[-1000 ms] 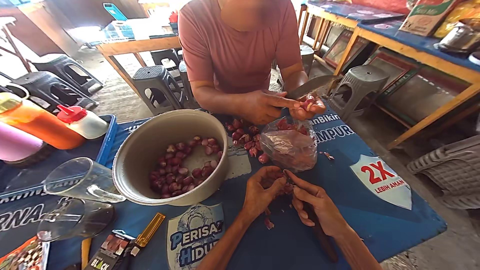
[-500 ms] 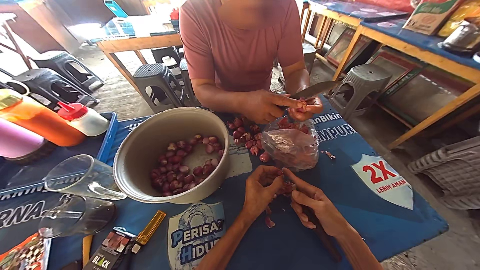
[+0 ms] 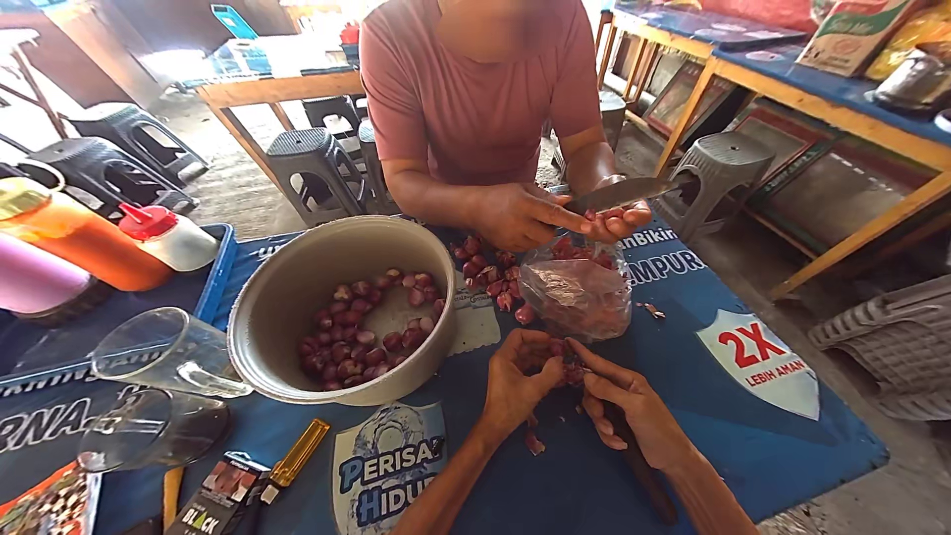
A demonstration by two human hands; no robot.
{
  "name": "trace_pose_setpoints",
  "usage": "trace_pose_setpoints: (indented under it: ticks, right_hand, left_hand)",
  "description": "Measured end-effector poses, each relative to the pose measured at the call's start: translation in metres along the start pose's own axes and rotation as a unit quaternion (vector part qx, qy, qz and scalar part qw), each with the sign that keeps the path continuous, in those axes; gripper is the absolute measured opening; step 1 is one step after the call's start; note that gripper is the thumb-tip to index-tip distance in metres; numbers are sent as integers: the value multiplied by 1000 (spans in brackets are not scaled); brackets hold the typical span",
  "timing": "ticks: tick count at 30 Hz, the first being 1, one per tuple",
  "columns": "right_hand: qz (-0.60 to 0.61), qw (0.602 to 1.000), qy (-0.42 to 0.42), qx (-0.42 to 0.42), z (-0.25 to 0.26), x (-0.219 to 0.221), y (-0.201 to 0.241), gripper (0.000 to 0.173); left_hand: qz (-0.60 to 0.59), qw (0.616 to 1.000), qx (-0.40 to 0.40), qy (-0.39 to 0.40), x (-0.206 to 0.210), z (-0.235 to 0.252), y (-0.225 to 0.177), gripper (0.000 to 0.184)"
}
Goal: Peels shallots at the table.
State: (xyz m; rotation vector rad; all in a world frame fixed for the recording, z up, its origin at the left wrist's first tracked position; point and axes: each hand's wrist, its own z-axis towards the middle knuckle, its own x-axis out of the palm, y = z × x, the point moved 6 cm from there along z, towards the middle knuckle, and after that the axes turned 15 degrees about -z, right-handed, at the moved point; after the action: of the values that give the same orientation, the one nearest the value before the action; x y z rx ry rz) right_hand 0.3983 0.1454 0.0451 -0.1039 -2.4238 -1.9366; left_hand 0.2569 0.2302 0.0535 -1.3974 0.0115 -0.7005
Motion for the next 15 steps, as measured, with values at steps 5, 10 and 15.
trace_pose_setpoints:
  ticks: [5, 10, 15]
  right_hand:
    - [16, 1000, -15, -1, -1, -3, 1, 53]
    - [18, 1000, -16, 0, -1, -1, 2, 53]
    - [14, 999, -30, -2, -2, -2, 1, 53]
  left_hand:
    - [-17, 1000, -9, -1, -3, 1, 1, 24]
    - [-18, 999, -43, 9, -3, 3, 2, 24]
    - [-9, 998, -34, 49, -2, 4, 4, 28]
